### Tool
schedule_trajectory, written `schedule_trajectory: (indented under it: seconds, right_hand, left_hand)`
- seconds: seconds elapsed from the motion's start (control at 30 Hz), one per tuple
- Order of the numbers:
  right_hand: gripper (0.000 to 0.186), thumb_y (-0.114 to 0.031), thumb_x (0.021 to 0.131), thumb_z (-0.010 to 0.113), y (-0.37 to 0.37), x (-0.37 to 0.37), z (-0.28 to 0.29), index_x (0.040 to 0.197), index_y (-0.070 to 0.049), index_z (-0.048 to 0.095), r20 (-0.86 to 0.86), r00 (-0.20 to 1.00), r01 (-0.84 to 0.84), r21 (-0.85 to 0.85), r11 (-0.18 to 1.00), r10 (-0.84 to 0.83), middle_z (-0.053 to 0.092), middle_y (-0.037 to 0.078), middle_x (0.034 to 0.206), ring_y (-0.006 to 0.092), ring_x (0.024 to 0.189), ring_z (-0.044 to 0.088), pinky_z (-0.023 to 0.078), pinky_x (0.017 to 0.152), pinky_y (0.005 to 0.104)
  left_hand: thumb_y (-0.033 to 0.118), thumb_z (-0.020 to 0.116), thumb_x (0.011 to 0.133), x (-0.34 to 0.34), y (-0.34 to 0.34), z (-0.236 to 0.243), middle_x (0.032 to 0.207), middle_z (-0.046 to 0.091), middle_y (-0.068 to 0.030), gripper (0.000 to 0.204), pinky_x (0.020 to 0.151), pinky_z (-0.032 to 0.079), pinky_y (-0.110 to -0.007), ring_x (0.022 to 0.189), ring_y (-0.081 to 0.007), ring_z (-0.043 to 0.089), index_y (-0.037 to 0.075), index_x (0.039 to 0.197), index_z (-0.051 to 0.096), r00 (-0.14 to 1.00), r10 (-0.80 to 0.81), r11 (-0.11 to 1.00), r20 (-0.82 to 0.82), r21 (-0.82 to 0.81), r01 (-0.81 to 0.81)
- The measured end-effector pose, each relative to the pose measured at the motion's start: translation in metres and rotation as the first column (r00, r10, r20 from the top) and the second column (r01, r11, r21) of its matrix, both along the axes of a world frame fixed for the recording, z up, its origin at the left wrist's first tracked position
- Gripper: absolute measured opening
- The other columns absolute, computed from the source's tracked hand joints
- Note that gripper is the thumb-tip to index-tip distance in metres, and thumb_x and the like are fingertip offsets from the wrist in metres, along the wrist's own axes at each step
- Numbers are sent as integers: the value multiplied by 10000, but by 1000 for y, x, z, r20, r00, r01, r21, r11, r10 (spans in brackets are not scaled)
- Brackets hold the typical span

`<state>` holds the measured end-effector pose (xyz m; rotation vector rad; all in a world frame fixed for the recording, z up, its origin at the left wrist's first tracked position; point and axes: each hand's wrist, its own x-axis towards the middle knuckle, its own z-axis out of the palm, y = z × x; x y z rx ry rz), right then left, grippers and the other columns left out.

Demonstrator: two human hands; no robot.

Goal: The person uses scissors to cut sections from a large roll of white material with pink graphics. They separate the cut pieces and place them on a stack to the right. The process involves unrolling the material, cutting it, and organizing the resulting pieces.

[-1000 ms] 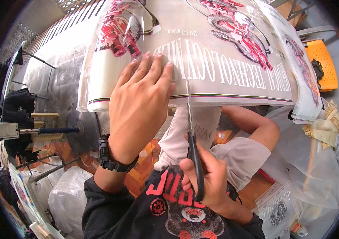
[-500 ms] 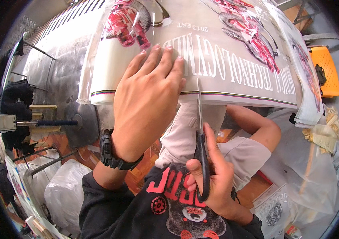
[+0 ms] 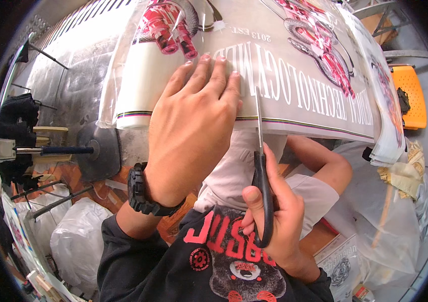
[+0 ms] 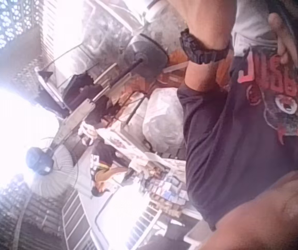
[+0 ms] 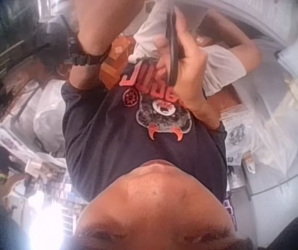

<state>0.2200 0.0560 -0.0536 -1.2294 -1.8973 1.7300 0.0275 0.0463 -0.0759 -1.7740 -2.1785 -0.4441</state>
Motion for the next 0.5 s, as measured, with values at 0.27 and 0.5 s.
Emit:
schedule_trajectory:
  seconds: [0.27, 0.5]
  right_hand:
    - [600, -296, 1013, 632, 11, -15, 6, 1524, -61, 422, -18, 1000, 10, 35, 999, -9, 540, -10, 711, 42, 506, 524, 458, 451, 211]
    - [600, -286, 1009, 638, 25, -28, 13, 1515, -45, 426, 8, 1000, -11, 64, 998, 11, 557, -9, 651, 45, 492, 521, 458, 440, 224]
  left_hand:
    - [137, 565, 913, 0, -1, 3, 1312, 625, -223, 360, 1113, 389, -436, 1279, -343, 566, -43, 1211, 656, 999, -29, 999, 25, 21, 29]
    - [164, 555, 935, 2, -1, 3, 1364, 591, -233, 390, 1143, 352, -471, 1325, -365, 522, -45, 1257, 626, 995, -23, 1000, 97, 9, 23]
